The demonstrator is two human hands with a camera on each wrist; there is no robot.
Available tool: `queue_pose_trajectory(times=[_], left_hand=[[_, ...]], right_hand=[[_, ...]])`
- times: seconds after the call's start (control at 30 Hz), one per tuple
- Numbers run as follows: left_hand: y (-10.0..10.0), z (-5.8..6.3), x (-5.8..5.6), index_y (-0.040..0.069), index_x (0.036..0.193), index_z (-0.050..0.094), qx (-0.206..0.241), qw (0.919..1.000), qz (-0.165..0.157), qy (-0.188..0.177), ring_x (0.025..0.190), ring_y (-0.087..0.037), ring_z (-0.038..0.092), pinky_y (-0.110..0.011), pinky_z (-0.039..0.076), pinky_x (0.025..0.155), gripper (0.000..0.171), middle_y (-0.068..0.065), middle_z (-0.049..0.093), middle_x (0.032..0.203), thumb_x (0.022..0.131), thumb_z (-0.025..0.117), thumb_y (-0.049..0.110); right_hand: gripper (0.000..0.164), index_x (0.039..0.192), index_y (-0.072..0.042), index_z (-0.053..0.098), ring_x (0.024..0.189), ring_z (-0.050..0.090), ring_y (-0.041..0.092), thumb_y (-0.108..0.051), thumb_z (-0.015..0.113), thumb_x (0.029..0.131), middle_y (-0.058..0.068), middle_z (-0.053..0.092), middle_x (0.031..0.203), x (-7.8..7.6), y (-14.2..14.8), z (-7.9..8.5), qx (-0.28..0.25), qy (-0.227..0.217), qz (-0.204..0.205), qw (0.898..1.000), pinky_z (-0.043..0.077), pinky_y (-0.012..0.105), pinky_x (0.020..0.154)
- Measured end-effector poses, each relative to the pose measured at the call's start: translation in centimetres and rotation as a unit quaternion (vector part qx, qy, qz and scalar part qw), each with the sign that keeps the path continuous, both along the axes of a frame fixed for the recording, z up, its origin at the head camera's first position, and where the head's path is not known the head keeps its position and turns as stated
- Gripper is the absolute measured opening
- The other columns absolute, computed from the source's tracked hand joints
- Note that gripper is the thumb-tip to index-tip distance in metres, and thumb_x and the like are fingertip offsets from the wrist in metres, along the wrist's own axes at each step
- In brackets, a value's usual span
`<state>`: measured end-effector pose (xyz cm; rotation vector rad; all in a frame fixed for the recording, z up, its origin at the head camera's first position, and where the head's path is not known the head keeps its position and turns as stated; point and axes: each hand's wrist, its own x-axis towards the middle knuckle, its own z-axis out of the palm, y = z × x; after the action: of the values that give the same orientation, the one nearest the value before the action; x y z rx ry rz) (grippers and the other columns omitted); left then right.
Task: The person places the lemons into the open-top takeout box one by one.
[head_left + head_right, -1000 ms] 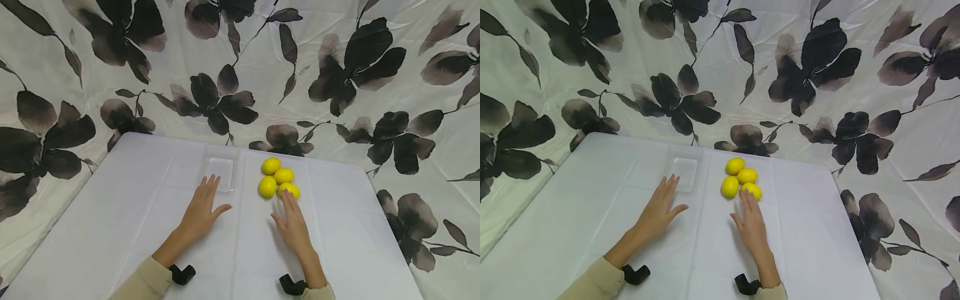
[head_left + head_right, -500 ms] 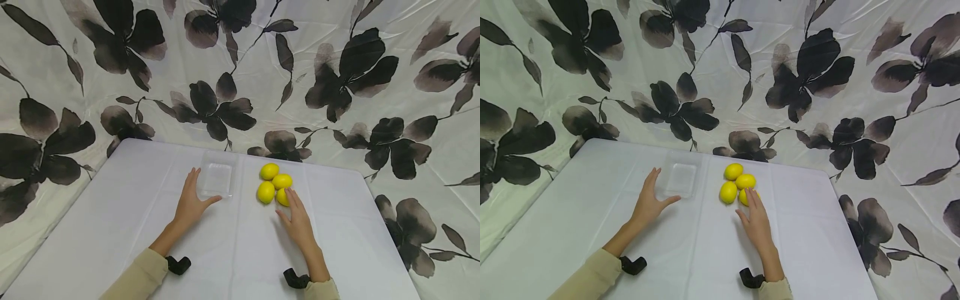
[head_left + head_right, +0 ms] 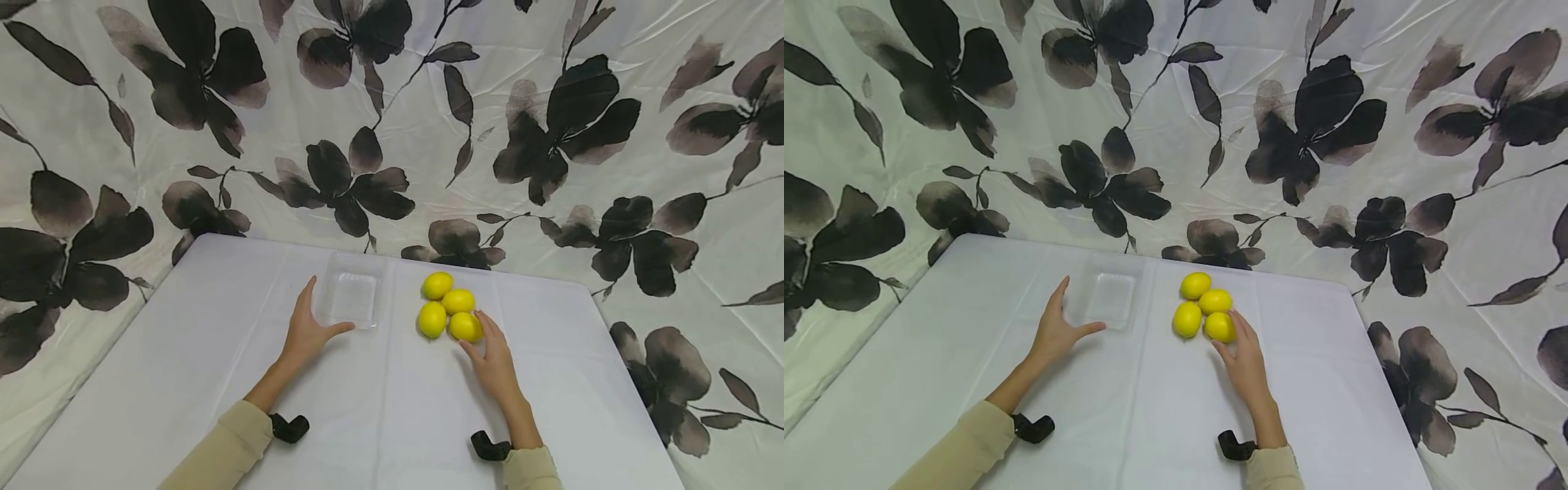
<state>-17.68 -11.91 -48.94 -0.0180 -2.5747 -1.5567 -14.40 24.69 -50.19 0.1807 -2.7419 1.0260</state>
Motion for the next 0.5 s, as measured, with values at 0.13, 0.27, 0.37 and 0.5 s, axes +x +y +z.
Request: queue_pose_trajectory(times=[0.13, 0.27, 0.37, 0.5], left_hand=[[-0.2, -0.3, -0.4, 0.014, 0.160, 0.007, 0.033, 0.9991, -0.007, -0.027, 0.152, -0.034, 0.016, -0.053, 0.025, 0.122, 0.123, -0.012, 0.014, 0.165, 0.071, 0.090, 0.036], [-0.4, -0.5, -0.8, 0.012, 0.160, 0.004, 0.068, 0.9967, -0.019, -0.040, 0.153, -0.034, 0.013, -0.050, 0.025, 0.123, 0.123, -0.010, 0.009, 0.167, 0.074, 0.088, 0.035], [-0.4, -0.9, -0.9, 0.012, 0.160, 0.002, 0.080, 0.9956, -0.023, -0.042, 0.152, -0.035, 0.013, -0.052, 0.025, 0.122, 0.123, -0.011, 0.008, 0.167, 0.074, 0.089, 0.031], [-0.4, -1.5, -1.1, 0.012, 0.159, -0.001, 0.102, 0.9933, -0.033, -0.042, 0.152, -0.037, 0.012, -0.052, 0.023, 0.123, 0.126, -0.014, 0.006, 0.166, 0.073, 0.089, 0.025]], right_hand=[[0.071, 0.153, -0.010, 0.033, 0.146, 0.031, 0.034, -0.028, 0.068, 0.094, 0.015, 0.034, 0.157, -0.5, 0.4, -0.4, -0.060, -0.041, -0.003, 0.997, 0.028, 0.054, 0.120], [0.071, 0.153, -0.011, 0.033, 0.142, 0.036, 0.036, -0.028, 0.069, 0.094, 0.017, 0.034, 0.156, -1.1, 0.6, -0.7, -0.098, -0.056, -0.011, 0.994, 0.035, 0.053, 0.117], [0.070, 0.152, -0.011, 0.035, 0.139, 0.039, 0.037, -0.027, 0.070, 0.093, 0.018, 0.036, 0.154, -1.3, 0.7, -0.8, -0.111, -0.065, -0.017, 0.992, 0.038, 0.053, 0.115], [0.068, 0.150, -0.010, 0.038, 0.138, 0.041, 0.036, -0.025, 0.071, 0.093, 0.019, 0.038, 0.152, -1.5, 0.9, -1.2, -0.118, -0.072, -0.019, 0.990, 0.038, 0.053, 0.115]])
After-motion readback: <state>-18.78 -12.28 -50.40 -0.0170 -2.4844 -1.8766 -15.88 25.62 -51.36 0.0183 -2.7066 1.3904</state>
